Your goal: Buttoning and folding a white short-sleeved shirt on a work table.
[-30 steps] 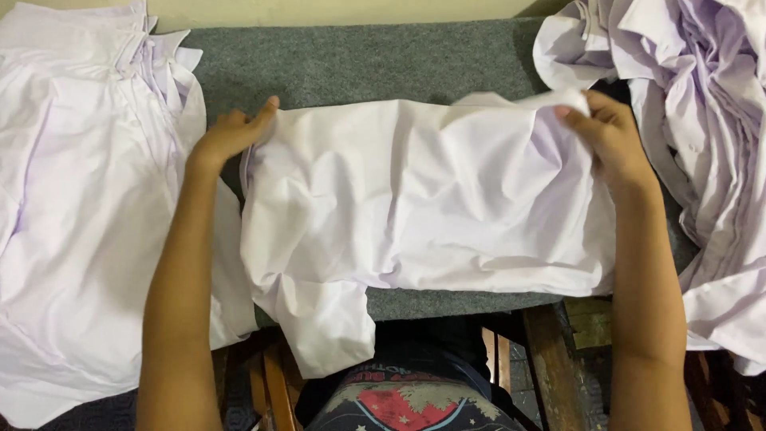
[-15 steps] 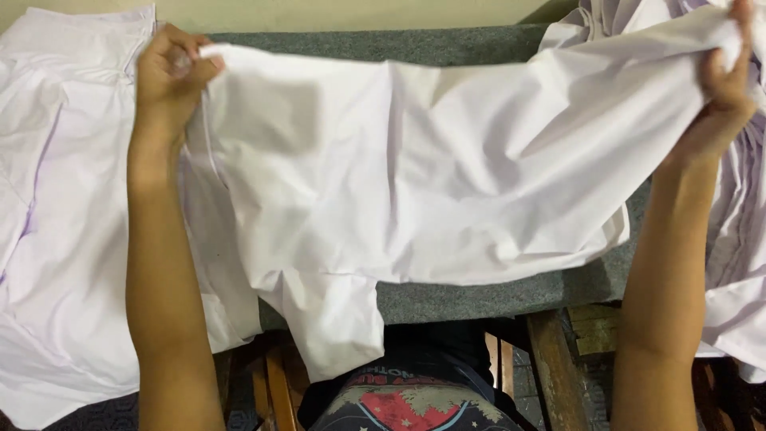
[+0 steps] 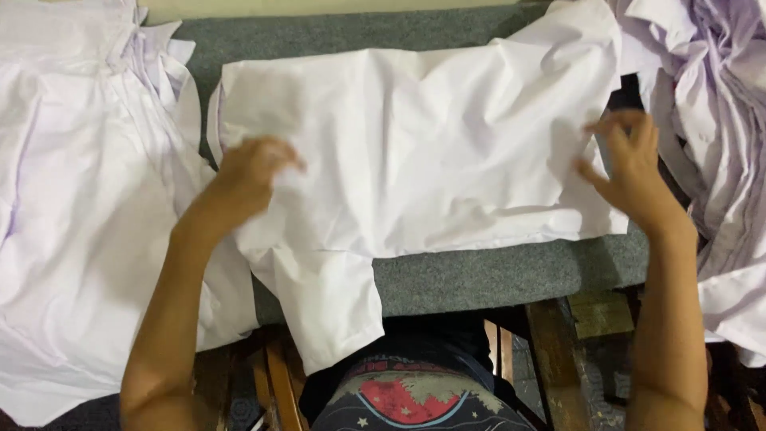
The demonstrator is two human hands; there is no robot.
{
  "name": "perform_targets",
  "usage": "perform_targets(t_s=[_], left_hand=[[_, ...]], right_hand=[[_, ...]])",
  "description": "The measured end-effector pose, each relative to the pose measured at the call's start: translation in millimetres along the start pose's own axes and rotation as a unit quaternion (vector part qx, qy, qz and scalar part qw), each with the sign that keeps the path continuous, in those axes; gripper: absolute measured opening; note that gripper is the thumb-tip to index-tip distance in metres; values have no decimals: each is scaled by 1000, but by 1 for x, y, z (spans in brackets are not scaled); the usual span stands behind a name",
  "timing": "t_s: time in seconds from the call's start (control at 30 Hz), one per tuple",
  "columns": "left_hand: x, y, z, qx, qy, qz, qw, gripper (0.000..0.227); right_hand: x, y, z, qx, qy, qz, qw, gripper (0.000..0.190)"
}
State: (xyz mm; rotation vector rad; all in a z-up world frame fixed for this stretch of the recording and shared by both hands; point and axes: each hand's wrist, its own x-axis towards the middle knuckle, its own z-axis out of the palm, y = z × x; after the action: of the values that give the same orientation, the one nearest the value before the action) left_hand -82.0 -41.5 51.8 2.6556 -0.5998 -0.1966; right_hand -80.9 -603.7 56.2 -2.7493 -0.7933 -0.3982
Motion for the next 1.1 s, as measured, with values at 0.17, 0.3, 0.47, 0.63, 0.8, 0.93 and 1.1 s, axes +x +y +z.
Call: perform_targets(t_s=[0.17, 0.3, 0.47, 0.63, 0.8, 0.93, 1.1], left_hand=[[-94, 15, 43, -50, -92, 46, 993, 94], [-130, 30, 52, -5, -100, 50, 994, 106], [-129, 31, 66, 20, 27, 145, 989, 88], [-144, 42, 32, -171, 95, 105, 975, 29], [-156, 54, 39, -183, -82, 80, 976, 54], [-168, 80, 43, -96, -76, 33, 992, 73], [-178, 101, 22, -167, -304, -298, 889, 33]], right_hand=[[-77, -22, -7, 11, -272, 187, 944, 66], [-104, -31, -2, 2, -169, 152, 974, 67], [-111, -13, 12, -23, -1, 87, 996, 36], [-121, -23, -17, -64, 82, 63, 993, 36], [-143, -29, -13, -5, -40, 121, 992, 31], [-146, -49, 12, -64, -93, 157, 981, 60], [-64, -174, 14, 366, -289, 48, 883, 38]])
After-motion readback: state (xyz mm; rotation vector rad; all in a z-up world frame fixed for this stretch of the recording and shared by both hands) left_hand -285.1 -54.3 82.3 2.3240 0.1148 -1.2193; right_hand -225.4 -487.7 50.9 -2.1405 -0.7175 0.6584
